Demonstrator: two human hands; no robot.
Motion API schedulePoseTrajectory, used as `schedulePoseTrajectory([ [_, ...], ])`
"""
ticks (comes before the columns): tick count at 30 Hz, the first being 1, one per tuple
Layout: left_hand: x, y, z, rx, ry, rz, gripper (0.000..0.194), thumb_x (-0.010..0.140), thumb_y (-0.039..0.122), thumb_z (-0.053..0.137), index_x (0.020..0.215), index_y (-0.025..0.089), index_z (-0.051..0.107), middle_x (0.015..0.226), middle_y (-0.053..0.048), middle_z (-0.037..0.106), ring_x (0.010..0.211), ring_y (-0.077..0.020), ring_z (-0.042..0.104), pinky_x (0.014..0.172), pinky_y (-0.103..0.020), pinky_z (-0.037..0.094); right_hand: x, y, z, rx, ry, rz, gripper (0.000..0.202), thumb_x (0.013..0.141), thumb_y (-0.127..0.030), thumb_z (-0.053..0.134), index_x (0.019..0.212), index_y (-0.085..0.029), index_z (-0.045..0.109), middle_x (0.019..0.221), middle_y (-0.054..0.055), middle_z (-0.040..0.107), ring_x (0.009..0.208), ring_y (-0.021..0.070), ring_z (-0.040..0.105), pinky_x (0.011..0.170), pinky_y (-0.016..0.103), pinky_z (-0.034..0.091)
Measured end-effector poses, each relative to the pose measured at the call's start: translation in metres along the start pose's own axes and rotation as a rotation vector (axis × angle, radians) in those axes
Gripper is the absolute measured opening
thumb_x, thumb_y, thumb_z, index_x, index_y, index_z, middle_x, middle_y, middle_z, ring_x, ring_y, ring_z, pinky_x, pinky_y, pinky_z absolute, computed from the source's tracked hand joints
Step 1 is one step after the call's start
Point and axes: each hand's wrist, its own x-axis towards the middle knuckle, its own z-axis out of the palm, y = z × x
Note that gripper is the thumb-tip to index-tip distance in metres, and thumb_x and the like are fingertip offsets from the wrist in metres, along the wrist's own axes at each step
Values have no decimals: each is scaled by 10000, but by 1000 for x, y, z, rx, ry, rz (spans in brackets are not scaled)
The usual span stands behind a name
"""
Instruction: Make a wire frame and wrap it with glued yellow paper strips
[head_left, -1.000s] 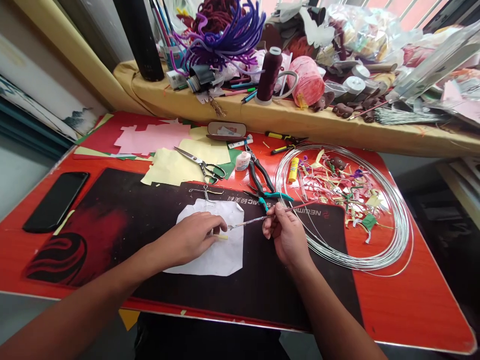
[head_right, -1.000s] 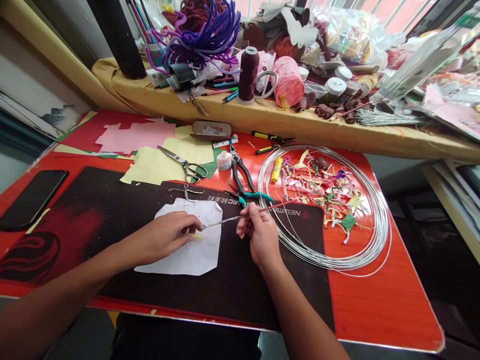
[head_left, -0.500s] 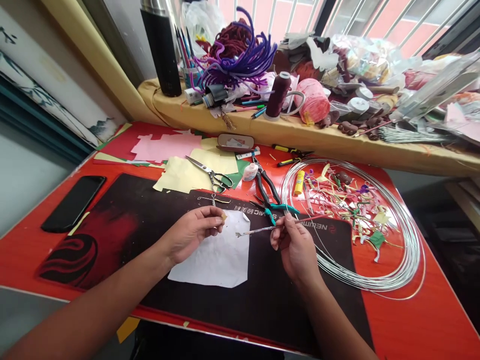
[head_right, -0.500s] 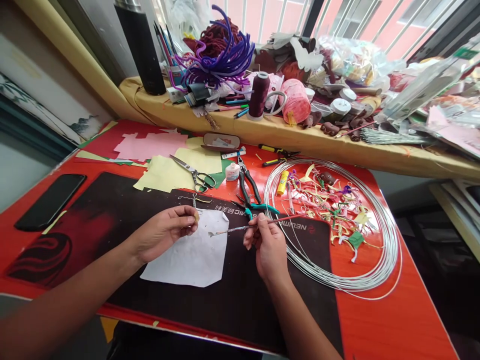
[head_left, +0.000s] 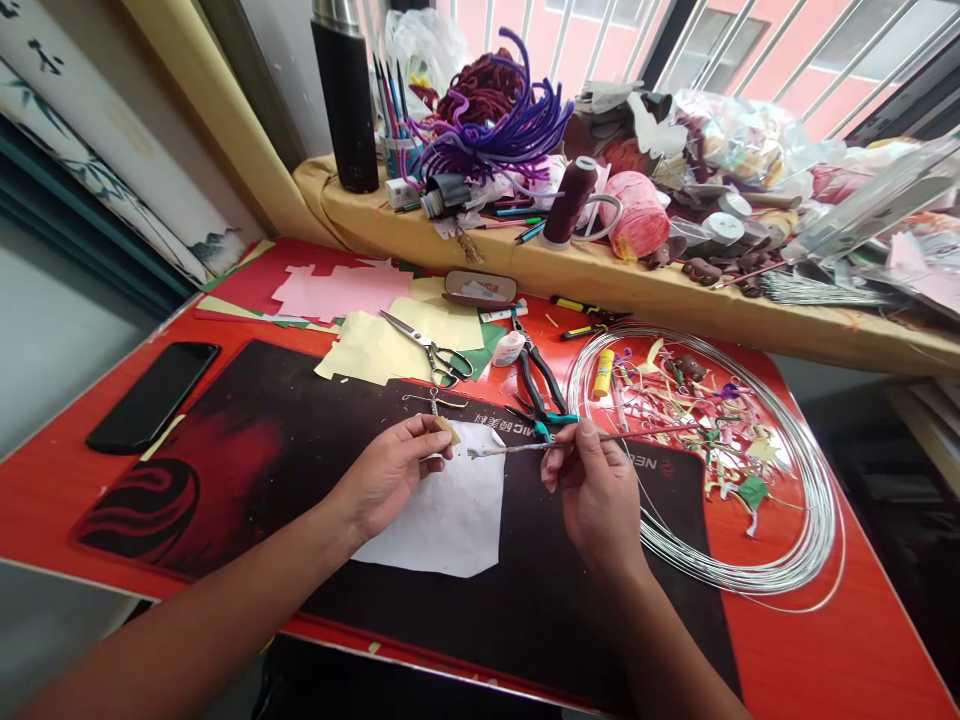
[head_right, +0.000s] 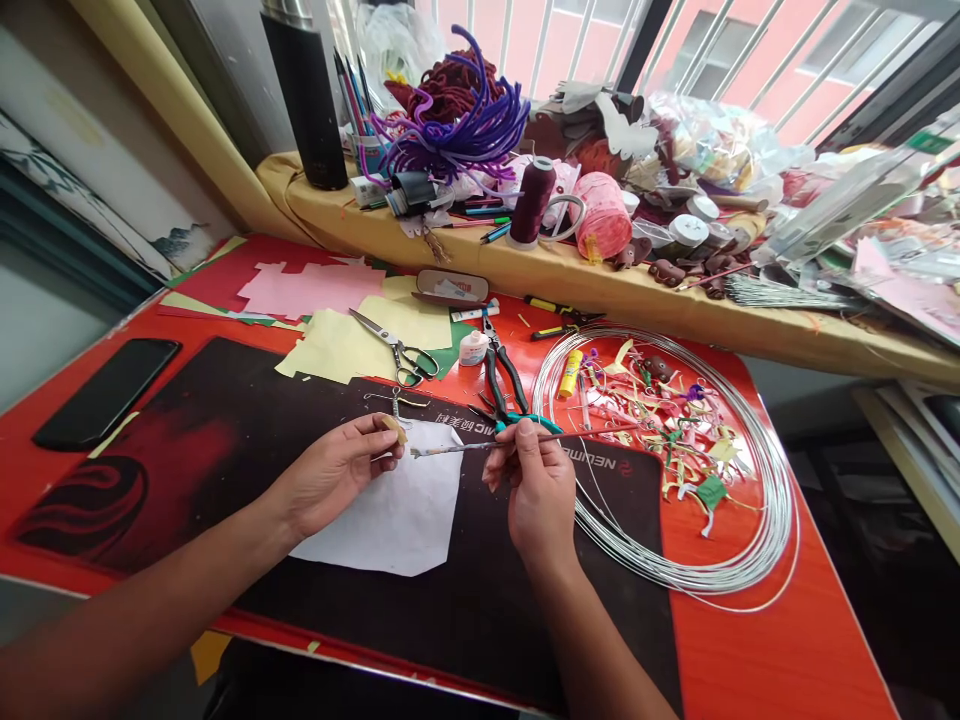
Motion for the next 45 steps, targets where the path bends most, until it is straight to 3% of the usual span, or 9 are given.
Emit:
schedulePoseTrajectory([
  [3,-1,-2,3,-8,12,4,175,781,268,806,839,182,665,818,-6,655,784,-141,621,728,-275,461,-2,-1,3,-14,-2,-36,363,907,-534,750,777,-196,716,569,2,627,511,135,586,469,241,448],
  [14,-2,-10,9,-47,39,17,215,749,299,859,869,178,726,914,-24,690,841,-161,663,767,-272,445,-6,-2,13,-114,-23,-151,355,961,-514,691,826,-187,720,585,1,644,509,143,602,477,252,458],
  [23,-7,-7,8,-114,77,5,244,703,314,890,812,182,716,838,-15,653,821,-145,581,748,-265,425,-7,7,7,-148,-1,-134,351,960,-501,695,819,-181,712,595,-1,635,517,139,604,483,250,468],
  [45,-11,-12,4,39,71,55,243,707,352,867,810,187,721,776,-18,622,751,-150,508,699,-273,391,-6,8,9,-112,-23,-91,355,945,-509,711,809,-181,711,584,-2,630,509,137,599,469,242,465],
])
